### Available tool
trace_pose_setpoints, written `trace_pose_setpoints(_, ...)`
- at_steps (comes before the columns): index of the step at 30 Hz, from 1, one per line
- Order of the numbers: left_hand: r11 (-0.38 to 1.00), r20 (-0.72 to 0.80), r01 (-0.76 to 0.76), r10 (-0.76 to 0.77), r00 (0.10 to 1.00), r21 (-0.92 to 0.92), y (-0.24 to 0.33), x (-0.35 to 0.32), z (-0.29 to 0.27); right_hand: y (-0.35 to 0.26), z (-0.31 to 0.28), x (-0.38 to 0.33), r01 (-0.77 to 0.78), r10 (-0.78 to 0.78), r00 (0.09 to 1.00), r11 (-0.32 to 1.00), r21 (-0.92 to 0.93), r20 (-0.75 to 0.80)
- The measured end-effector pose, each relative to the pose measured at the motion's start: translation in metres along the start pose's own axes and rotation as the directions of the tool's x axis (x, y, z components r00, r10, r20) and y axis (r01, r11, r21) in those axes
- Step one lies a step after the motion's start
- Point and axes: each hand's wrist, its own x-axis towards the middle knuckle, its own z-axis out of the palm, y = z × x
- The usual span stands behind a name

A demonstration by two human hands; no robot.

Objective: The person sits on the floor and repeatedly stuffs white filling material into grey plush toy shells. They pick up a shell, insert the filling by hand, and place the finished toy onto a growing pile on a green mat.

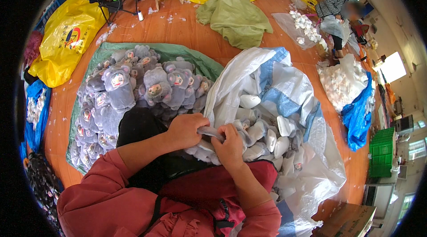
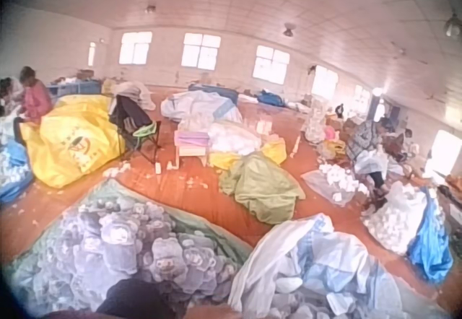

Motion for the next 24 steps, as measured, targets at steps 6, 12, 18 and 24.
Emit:
trace_pose_setpoints(6,1.0,-0.018,-0.008,0.008,1.0,0.018,-0.001,0.002,-0.003,0.0,0.003,-0.001,0.016,-0.014,0.999,0.998,0.067,-0.029)
trace_pose_setpoints(12,0.978,0.013,0.205,-0.205,0.979,-0.025,-0.009,0.003,-0.016,0.013,0.007,0.001,-0.095,0.095,0.995,0.995,0.009,0.013)
trace_pose_setpoints(18,0.957,0.027,0.263,-0.262,0.965,-0.122,-0.007,0.002,-0.019,0.029,0.014,0.001,-0.183,0.181,0.983,0.959,0.217,0.028)
trace_pose_setpoints(24,0.946,0.119,0.25,-0.229,0.966,-0.208,-0.011,0.004,-0.021,0.032,0.011,0.001,-0.235,0.224,0.972,0.952,0.195,0.077)
